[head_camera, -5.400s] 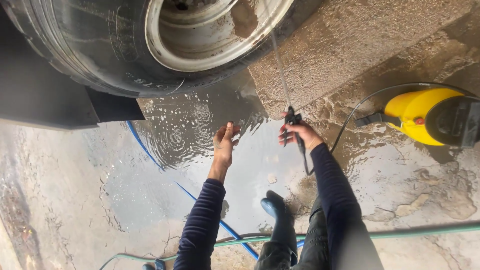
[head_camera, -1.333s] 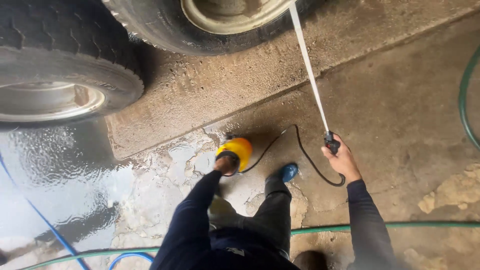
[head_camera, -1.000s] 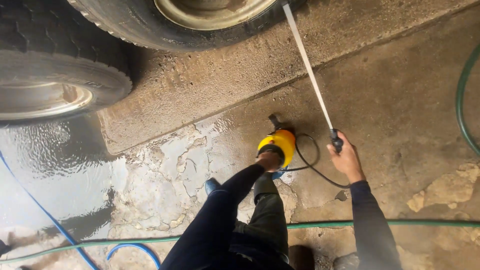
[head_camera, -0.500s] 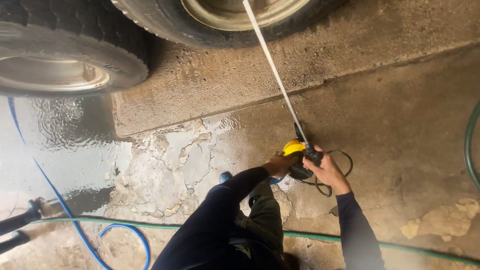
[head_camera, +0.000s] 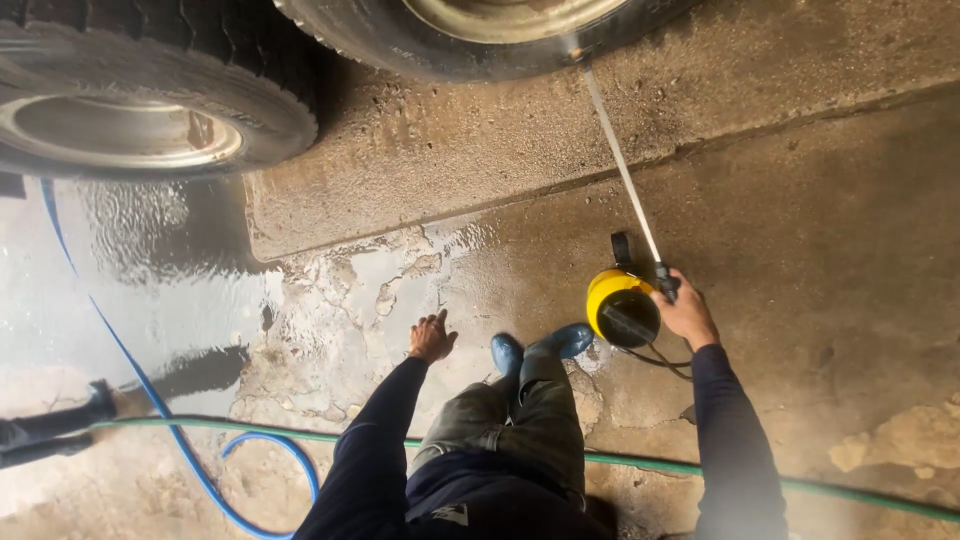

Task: The person uses a yellow pressure washer to clean the tires and undercarriage of a large truck. They move around the vehicle, spraying water on the wheels and the area beneath the truck.

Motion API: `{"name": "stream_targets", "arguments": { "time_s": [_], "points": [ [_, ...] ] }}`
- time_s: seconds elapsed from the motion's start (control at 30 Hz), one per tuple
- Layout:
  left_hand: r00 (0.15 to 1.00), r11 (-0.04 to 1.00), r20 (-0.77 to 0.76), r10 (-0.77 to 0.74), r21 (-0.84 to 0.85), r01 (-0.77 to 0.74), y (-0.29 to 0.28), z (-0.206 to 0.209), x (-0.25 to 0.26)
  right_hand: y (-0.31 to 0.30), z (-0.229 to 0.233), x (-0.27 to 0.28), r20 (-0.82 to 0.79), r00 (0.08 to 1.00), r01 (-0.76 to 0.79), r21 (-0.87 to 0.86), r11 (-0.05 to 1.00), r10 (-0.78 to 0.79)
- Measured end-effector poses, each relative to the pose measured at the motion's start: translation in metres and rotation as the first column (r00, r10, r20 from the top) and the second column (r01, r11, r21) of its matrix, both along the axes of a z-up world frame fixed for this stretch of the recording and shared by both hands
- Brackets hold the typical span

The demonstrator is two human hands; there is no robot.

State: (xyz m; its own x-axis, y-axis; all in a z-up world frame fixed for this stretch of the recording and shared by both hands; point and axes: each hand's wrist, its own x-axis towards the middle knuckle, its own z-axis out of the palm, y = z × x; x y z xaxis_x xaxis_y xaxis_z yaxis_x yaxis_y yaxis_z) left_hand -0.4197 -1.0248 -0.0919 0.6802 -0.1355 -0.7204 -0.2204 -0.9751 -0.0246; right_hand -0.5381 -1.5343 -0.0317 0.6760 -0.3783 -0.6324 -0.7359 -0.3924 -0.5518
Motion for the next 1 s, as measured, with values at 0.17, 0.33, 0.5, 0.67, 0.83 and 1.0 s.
{"name": "stream_targets", "arguments": {
  "time_s": [0.17, 0.33, 0.5, 0.67, 0.83, 1.0],
  "points": [
    [0.997, 0.990, 0.003, -0.082, -0.119, 0.082, -0.046, 0.024, 0.004, -0.010, -0.009, -0.030, 0.063, 0.976, 0.214, -0.100, 0.972, -0.209],
    [0.981, 0.945, 0.048, -0.189, -0.262, 0.195, -0.094, 0.054, 0.015, -0.003, 0.015, -0.037, 0.244, 0.925, 0.334, -0.152, 0.930, -0.292],
    [0.968, 0.926, 0.130, -0.215, -0.287, 0.244, -0.115, 0.057, 0.022, -0.001, 0.043, -0.014, 0.387, 0.906, 0.251, -0.160, 0.955, -0.173],
    [0.986, 0.975, 0.128, -0.106, -0.182, 0.129, -0.116, 0.039, 0.013, -0.048, 0.008, 0.030, 0.544, 0.818, 0.009, -0.341, 0.940, 0.189],
    [0.995, 0.993, 0.100, 0.006, -0.120, 0.006, -0.141, 0.042, -0.001, -0.101, -0.027, 0.081, 0.537, 0.788, -0.093, -0.382, 0.919, 0.303],
    [0.996, 0.980, 0.055, 0.066, -0.190, -0.054, -0.183, 0.045, -0.009, -0.105, -0.063, 0.152, 0.502, 0.790, -0.227, -0.293, 0.929, 0.351]
  ]
}}
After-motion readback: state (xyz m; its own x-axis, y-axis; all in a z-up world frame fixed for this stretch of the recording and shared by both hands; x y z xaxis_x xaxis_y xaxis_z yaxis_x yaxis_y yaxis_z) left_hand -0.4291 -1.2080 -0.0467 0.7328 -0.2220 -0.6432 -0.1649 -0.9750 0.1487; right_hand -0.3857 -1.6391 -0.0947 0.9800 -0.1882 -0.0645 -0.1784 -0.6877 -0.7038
